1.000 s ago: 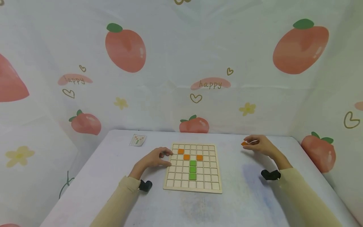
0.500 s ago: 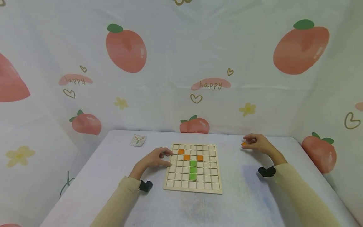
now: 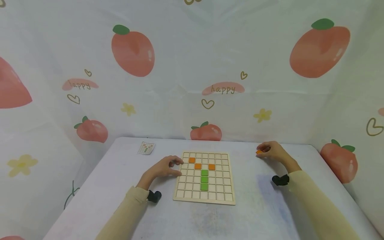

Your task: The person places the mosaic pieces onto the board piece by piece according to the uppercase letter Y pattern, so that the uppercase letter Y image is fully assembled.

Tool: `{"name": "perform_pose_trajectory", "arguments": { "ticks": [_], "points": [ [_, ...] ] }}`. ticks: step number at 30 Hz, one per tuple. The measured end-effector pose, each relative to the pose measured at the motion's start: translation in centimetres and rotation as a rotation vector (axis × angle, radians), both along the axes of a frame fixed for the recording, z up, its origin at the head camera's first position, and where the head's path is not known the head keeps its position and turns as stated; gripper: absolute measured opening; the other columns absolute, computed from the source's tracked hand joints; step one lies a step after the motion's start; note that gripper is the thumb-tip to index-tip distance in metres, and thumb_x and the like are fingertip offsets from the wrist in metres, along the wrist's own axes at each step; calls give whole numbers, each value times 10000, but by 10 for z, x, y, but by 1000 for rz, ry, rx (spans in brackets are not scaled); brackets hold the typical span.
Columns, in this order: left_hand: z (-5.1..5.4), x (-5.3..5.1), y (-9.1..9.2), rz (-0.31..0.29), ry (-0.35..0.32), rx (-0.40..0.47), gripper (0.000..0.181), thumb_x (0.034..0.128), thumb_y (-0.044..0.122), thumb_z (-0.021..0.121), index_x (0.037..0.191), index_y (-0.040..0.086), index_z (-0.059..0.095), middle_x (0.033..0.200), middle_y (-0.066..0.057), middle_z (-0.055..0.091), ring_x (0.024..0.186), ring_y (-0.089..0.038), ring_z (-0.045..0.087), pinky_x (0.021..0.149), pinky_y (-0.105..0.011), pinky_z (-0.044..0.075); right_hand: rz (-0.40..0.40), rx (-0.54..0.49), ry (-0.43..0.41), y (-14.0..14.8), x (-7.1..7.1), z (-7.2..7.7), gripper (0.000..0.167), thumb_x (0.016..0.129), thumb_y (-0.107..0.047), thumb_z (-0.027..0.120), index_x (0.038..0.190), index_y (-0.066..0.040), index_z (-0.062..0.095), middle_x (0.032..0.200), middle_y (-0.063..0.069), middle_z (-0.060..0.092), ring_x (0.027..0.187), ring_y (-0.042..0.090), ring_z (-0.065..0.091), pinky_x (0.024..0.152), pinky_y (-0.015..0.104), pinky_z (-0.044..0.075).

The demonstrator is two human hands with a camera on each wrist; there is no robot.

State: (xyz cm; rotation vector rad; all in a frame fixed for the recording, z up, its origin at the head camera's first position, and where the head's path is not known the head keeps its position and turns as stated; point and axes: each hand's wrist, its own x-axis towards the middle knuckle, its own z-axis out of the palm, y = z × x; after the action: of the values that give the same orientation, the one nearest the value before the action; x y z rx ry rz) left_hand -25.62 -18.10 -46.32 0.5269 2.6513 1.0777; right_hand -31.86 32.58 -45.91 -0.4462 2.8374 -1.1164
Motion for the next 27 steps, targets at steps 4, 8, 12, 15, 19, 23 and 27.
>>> {"name": "perform_pose_trajectory", "arguments": {
  "ticks": [4,8,12,15,19,23,27],
  "points": [
    [0,0,1,5,1,0,433,803,186,881,1189,118,698,1084,15,613,998,-218,521,917,-420,444,5,6,0,0,0,0,310,832,-121,854,1057,58,736,958,103,696,843,235,593,727,336,492],
    [0,0,1,12,1,-3,433,798,181,883,1186,122,700,1079,15,612,994,-220,522,915,-420,447,14,1,2,0,0,0,276,844,-120,846,1038,49,748,959,109,714,842,240,610,722,326,498],
    [-1,-1,1,8,6,-6,431,798,181,883,1184,124,699,1078,16,611,992,-216,523,919,-415,448,27,-26,15,0,0,0,257,845,-92,842,1034,54,747,953,119,734,857,256,646,727,280,508],
    [-2,-2,1,3,10,-5,429,800,178,883,1183,120,698,1082,16,613,993,-213,525,924,-415,450,34,-42,27,-1,0,0,268,842,-77,840,1044,67,738,945,121,738,866,258,658,735,247,502],
    [-1,-2,1,6,4,-3,429,797,176,883,1181,119,699,1075,13,611,989,-217,522,921,-415,448,26,-52,27,-1,0,1,288,845,-66,834,1063,85,724,949,122,732,863,250,646,732,232,494],
    [-1,-1,2,4,10,-7,433,791,175,886,1176,105,700,1065,9,613,980,-225,523,909,-423,451,17,-66,20,-2,1,3,306,855,-64,823,1088,101,713,980,138,724,874,249,638,733,226,495],
    [-1,0,1,6,7,-10,436,794,184,886,1181,110,699,1065,12,610,978,-221,518,903,-421,447,24,-93,4,-2,3,4,315,860,-58,817,1102,108,705,1000,153,723,892,255,642,737,209,495]
  ]
}}
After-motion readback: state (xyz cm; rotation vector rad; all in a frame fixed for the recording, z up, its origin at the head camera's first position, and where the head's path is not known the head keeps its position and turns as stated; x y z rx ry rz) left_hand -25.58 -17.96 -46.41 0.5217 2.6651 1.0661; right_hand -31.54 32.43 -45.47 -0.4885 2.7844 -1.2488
